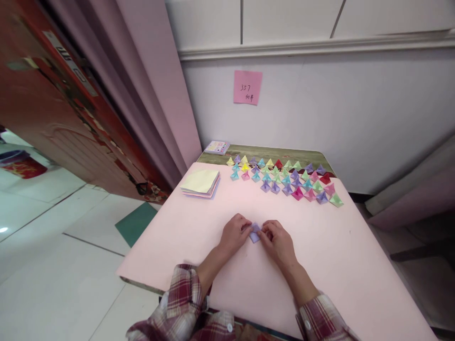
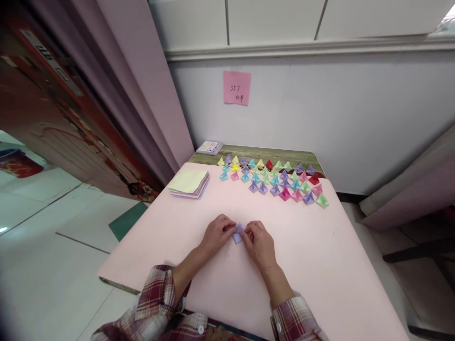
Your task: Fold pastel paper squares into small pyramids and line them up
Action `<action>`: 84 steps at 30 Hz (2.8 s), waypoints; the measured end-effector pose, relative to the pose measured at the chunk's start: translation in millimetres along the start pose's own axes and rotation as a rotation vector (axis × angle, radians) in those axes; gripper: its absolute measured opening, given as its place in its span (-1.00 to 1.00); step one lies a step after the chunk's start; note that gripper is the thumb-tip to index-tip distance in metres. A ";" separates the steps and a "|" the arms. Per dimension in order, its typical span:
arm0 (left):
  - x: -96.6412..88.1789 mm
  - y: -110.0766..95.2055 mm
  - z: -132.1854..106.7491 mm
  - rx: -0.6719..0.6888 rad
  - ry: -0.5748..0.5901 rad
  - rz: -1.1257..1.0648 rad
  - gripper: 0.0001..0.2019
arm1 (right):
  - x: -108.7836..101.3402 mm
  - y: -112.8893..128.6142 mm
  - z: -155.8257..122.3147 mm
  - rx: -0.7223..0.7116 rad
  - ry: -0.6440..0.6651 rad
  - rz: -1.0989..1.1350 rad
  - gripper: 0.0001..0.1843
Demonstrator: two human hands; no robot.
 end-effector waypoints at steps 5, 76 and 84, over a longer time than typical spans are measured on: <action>1.6 -0.3 -0.5 0.000 -0.006 -0.017 -0.86 | 0.0 0.0 0.6 -0.009 -0.006 -0.016 -0.79; 17.9 -28.0 -49.2 0.371 -0.104 0.581 -0.60 | -3.9 2.7 22.7 0.208 0.163 -0.291 -0.87; 11.0 -19.4 -50.5 0.340 -0.152 0.397 -0.63 | -3.5 6.2 34.0 0.355 0.281 -0.313 -0.81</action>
Point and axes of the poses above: each hand's wrist, its own z-axis towards the middle knuckle, its own x-axis out of the palm, y = z × x, the point moved 6 cm from there along z, towards the middle knuckle, and after that the axes turned 12 degrees about -x, right-handed, at the moved point
